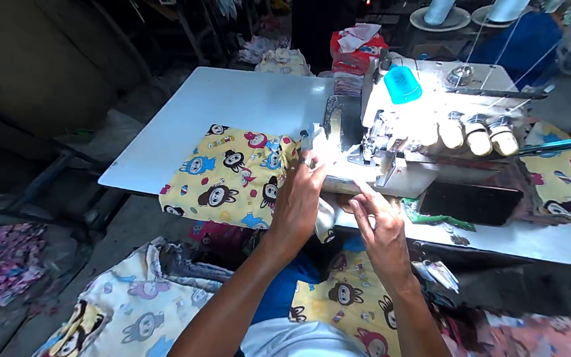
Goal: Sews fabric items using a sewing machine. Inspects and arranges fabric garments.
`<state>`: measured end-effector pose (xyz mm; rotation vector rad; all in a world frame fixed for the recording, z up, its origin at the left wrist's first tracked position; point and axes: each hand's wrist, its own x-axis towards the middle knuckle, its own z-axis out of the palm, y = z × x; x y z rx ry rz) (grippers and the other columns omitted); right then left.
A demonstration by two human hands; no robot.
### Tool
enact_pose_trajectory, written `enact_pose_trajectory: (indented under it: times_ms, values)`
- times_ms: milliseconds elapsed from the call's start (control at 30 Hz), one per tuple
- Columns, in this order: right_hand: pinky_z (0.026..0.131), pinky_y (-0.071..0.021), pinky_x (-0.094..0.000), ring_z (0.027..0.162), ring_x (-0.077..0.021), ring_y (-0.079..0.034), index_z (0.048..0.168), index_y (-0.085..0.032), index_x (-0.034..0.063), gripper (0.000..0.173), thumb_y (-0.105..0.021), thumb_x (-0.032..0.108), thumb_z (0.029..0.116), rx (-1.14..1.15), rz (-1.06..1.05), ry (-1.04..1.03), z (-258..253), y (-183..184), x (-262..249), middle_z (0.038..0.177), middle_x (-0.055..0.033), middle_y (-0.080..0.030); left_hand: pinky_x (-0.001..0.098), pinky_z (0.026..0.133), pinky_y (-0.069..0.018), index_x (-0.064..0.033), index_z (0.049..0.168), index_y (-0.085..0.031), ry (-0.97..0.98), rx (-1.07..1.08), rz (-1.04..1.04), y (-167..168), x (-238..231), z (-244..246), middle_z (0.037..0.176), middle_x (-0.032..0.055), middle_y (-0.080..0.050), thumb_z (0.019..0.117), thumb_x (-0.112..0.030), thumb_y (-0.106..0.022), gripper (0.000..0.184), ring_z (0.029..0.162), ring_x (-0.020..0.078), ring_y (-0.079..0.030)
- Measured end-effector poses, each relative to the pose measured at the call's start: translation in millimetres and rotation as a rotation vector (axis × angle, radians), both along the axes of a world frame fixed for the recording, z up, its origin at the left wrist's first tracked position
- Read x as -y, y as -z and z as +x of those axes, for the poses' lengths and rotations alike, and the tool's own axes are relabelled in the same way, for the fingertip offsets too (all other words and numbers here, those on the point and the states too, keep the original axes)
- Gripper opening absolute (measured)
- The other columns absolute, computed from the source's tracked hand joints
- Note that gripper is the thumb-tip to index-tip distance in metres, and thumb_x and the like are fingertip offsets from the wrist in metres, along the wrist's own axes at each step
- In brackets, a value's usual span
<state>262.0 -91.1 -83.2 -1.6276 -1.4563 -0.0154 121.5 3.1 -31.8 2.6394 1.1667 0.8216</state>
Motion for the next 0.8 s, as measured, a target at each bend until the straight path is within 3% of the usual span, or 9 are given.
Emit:
enact_pose_trajectory:
  times_ms: [67, 133, 200, 300, 367, 467, 600, 733, 800]
  values:
    - [0.088, -0.0574, -0.0293, 0.095, -0.0137, -0.071, 0.139, -0.062, 0.0033, 0.04, -0.056, 0.025, 0.1051, -0.091, -0.005, -0.104, -3.2, -1.3, -3.3, 0.106, -0.0067, -0.074, 0.0426, 0.074, -0.0583, -0.0048, 0.123, -0.071, 0.051, 0.048, -0.079, 6.3, 16.1, -8.3, 0.133, 0.0184, -0.056, 0.0929, 0.007, -0.061, 0.034, 0.094, 0.0305, -0.065]
    - [0.096, -0.0541, -0.0273, 0.107, -0.0107, -0.068, 0.141, -0.061, 0.0052, 0.042, -0.052, 0.03, 0.1071, -0.211, -0.031, -0.208, -4.1, -1.3, -5.1, 0.118, -0.0083, -0.072, 0.0425, 0.08, -0.0594, -0.0025, 0.124, -0.071, 0.204, 0.077, -0.216, 13.2, 32.7, -17.3, 0.131, 0.019, -0.06, 0.0941, 0.0, -0.061, 0.031, 0.097, 0.0297, -0.068]
    - [0.087, -0.0533, -0.023, 0.097, -0.0058, -0.066, 0.124, -0.073, 0.0083, 0.036, -0.051, 0.031, 0.1071, -0.292, -0.032, -0.184, -0.9, -0.6, -6.6, 0.107, -0.0049, -0.072, 0.0358, 0.089, -0.0559, -0.0007, 0.12, -0.072, 0.391, 0.117, -0.341, 18.2, 38.3, -24.9, 0.126, 0.0167, -0.066, 0.0986, -0.009, -0.059, 0.027, 0.103, 0.025, -0.068]
    - [0.076, -0.0528, -0.0194, 0.081, -0.0024, -0.063, 0.096, -0.076, 0.004, 0.023, -0.062, 0.021, 0.1015, -0.374, 0.034, 0.005, 18.7, 8.6, -7.6, 0.089, -0.0028, -0.069, 0.0297, 0.081, -0.0587, -0.0055, 0.113, -0.076, 0.342, 0.209, -0.455, 17.7, 22.6, -37.1, 0.113, 0.0081, -0.073, 0.1032, -0.015, -0.058, 0.023, 0.091, 0.0135, -0.071]
    - [0.079, -0.0552, -0.0183, 0.085, -0.0035, -0.065, 0.106, -0.073, -0.0015, 0.019, -0.065, 0.013, 0.0988, -0.403, 0.038, 0.064, 31.4, 13.3, -3.1, 0.099, -0.0088, -0.069, 0.036, 0.074, -0.0604, -0.0045, 0.112, -0.074, 0.152, 0.259, -0.413, 14.0, 1.3, -43.2, 0.109, 0.0101, -0.071, 0.103, -0.011, -0.059, 0.018, 0.083, 0.0175, -0.07]
    - [0.073, -0.0545, -0.0154, 0.084, -0.002, -0.064, 0.121, -0.07, -0.0024, 0.026, -0.064, 0.009, 0.098, -0.48, 0.016, 0.025, 30.1, 14.2, 5.6, 0.112, -0.0109, -0.067, 0.0478, 0.09, -0.0553, 0.0001, 0.128, -0.067, -0.056, 0.257, -0.448, 16.9, -45.0, -39.9, 0.123, 0.0204, -0.065, 0.1027, -0.018, -0.063, 0.032, 0.104, 0.0313, -0.067]
    - [0.084, -0.0574, -0.0171, 0.098, -0.004, -0.067, 0.125, -0.067, -0.0043, 0.031, -0.063, 0.008, 0.0972, -0.632, -0.042, -0.094, 10.9, 7.4, 24.0, 0.121, -0.0112, -0.067, 0.0515, 0.101, -0.0486, 0.0036, 0.137, -0.061, -0.018, 0.097, -0.569, 28.4, -91.4, -17.4, 0.13, 0.0237, -0.065, 0.1029, -0.021, -0.061, 0.042, 0.114, 0.036, -0.064]
    - [0.084, -0.0577, -0.0165, 0.101, -0.0042, -0.068, 0.128, -0.066, -0.005, 0.034, -0.063, 0.007, 0.0956, -0.769, -0.096, -0.175, -5.8, 6.7, 48.2, 0.125, -0.0119, -0.067, 0.0619, 0.098, -0.0455, 0.0082, 0.107, -0.07, 0.087, -0.242, -0.566, 18.3, -119.0, 2.8, 0.109, 0.0286, -0.068, 0.0981, -0.009, -0.064, 0.021, 0.111, 0.0446, -0.063]
    - [0.084, -0.0586, -0.0176, 0.1, -0.0057, -0.069, 0.132, -0.062, -0.0056, 0.039, -0.062, 0.006, 0.0954, -0.854, -0.138, -0.233, -10.8, 10.2, 59.5, 0.129, -0.0117, -0.065, 0.0607, 0.098, -0.0461, 0.0095, 0.107, -0.07, 0.116, -0.323, -0.543, 4.9, -125.3, 10.2, 0.11, 0.0294, -0.068, 0.0985, -0.006, -0.06, 0.02, 0.109, 0.0443, -0.064]
